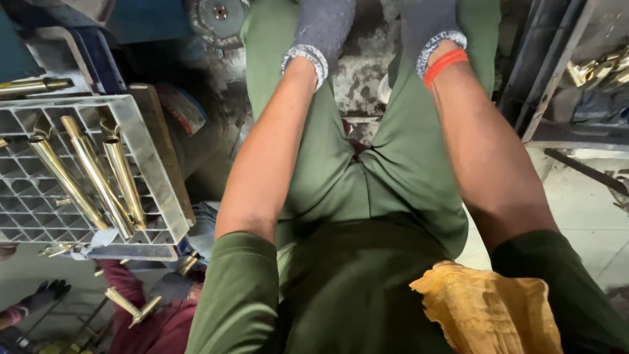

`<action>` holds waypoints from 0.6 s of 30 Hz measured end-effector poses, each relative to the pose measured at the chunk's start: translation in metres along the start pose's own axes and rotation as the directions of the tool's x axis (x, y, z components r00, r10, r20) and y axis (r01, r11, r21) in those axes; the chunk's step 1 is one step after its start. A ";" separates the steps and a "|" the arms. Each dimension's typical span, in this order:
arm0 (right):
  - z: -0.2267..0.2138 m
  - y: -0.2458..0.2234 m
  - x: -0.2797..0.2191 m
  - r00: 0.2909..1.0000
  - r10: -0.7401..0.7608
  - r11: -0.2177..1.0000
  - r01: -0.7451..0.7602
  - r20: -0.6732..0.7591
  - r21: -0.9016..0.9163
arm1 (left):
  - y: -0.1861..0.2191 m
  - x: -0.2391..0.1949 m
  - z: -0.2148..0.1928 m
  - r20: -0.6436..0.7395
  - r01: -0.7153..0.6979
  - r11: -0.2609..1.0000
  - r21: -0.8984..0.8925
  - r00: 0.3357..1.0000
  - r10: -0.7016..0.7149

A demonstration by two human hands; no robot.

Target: The person holds a metal T-shaped pipe fitting against a rotating polishing wheel and then uses a cloth to wipe the surface.

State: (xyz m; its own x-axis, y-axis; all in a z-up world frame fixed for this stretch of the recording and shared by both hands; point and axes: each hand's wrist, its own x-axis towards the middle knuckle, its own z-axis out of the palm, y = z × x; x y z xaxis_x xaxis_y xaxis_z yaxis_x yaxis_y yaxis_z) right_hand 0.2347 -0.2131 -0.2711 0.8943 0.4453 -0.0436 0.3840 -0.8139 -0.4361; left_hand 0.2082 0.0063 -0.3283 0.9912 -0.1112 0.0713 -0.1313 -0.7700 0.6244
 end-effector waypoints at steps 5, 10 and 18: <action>0.031 0.002 -0.003 0.998 -0.047 0.965 0.057 0.044 -0.256 | -0.012 -0.004 -0.009 0.073 -0.162 0.938 0.305 0.986 0.147; 0.019 0.010 -0.001 0.997 -0.019 0.979 0.034 0.073 -0.202 | 0.009 0.005 -0.009 0.005 -0.103 0.979 0.174 0.995 0.104; 0.037 -0.006 0.010 0.973 0.153 0.773 -0.226 0.171 0.593 | 0.039 -0.008 -0.063 -0.037 0.278 0.892 -0.356 0.950 -0.310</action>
State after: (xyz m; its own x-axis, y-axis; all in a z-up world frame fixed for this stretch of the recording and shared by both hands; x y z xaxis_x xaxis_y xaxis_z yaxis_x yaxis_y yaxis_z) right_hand 0.2326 -0.1904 -0.3022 0.8900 0.3725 -0.2628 -0.0412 -0.5085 -0.8601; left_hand 0.1959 0.0169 -0.2559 0.9829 0.1564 -0.0974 0.1632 -0.4938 0.8541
